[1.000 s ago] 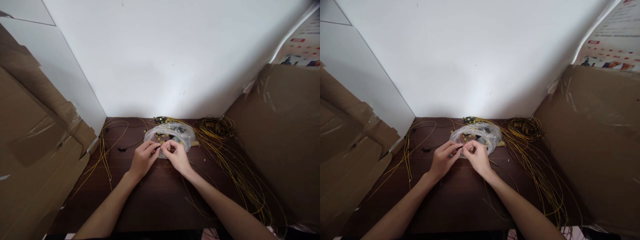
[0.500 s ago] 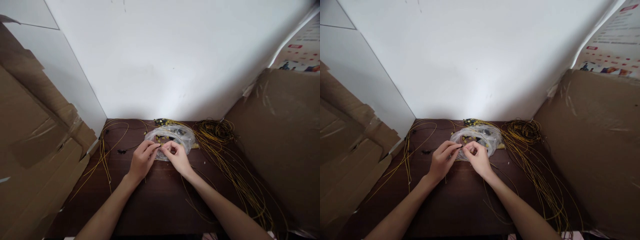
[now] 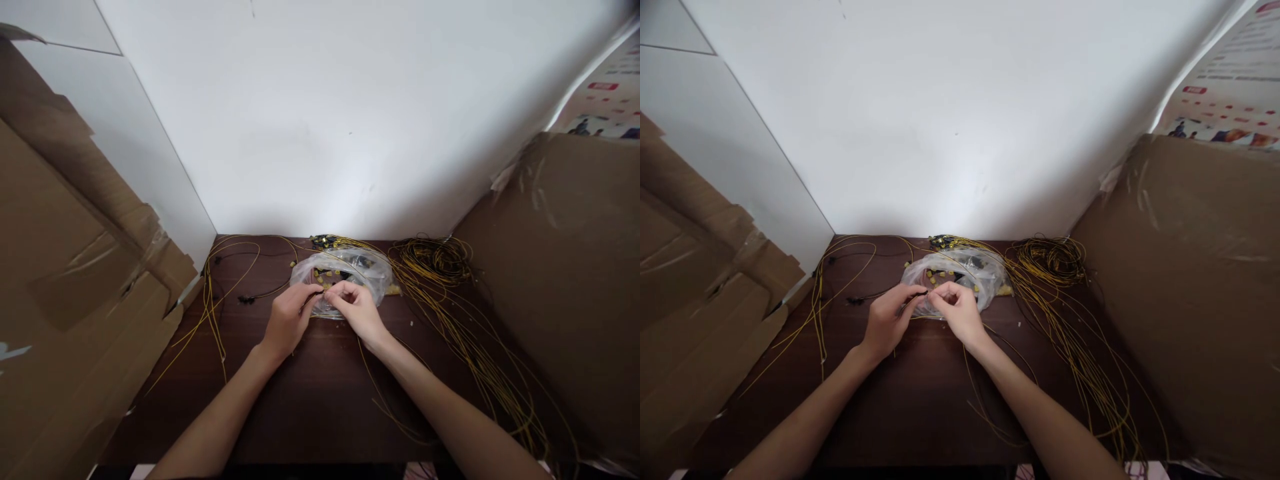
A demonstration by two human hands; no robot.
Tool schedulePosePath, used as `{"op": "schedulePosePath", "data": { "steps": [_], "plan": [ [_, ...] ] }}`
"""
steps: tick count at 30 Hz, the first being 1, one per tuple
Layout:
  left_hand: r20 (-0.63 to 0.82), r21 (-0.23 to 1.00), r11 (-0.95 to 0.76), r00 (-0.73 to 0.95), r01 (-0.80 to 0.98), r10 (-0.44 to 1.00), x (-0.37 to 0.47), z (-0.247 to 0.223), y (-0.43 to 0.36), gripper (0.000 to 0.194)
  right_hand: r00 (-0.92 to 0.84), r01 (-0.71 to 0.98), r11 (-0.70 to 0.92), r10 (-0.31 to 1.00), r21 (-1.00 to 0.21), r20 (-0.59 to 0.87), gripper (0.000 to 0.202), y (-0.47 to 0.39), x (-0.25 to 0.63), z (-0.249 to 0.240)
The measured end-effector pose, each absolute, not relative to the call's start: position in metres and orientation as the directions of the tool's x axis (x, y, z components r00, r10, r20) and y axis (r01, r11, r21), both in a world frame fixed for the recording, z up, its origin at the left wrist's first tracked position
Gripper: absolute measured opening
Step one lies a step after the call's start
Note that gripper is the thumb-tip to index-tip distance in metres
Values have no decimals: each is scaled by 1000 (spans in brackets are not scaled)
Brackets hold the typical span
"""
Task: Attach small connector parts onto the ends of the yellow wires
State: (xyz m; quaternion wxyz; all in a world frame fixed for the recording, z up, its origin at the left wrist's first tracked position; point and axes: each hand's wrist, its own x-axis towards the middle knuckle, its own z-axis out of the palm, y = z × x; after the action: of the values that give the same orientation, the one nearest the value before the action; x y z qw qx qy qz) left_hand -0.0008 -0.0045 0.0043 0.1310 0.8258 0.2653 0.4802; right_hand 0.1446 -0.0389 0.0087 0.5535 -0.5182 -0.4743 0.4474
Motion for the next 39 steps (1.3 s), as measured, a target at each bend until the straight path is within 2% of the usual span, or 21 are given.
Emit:
{"op": "schedulePosePath", "data": {
  "steps": [8,20,30,39],
  "plan": [
    [706,483,-817,412,315,576,1,3,-6,13,152,23,70,986,-997,73,25,-40,144,10],
    [652,617,-724,316,307,689,-1,6,-3,11,164,46,36,986,-998,43,25,-40,148,15],
    [656,573,-758,380,312,653,2,3,-7,11,149,49,98,983,-994,104,22,-39,146,9],
    [656,599,-716,293,358,696,0,6,-4,10,148,161,110,980,-981,134,24,-38,148,9]
  ]
}}
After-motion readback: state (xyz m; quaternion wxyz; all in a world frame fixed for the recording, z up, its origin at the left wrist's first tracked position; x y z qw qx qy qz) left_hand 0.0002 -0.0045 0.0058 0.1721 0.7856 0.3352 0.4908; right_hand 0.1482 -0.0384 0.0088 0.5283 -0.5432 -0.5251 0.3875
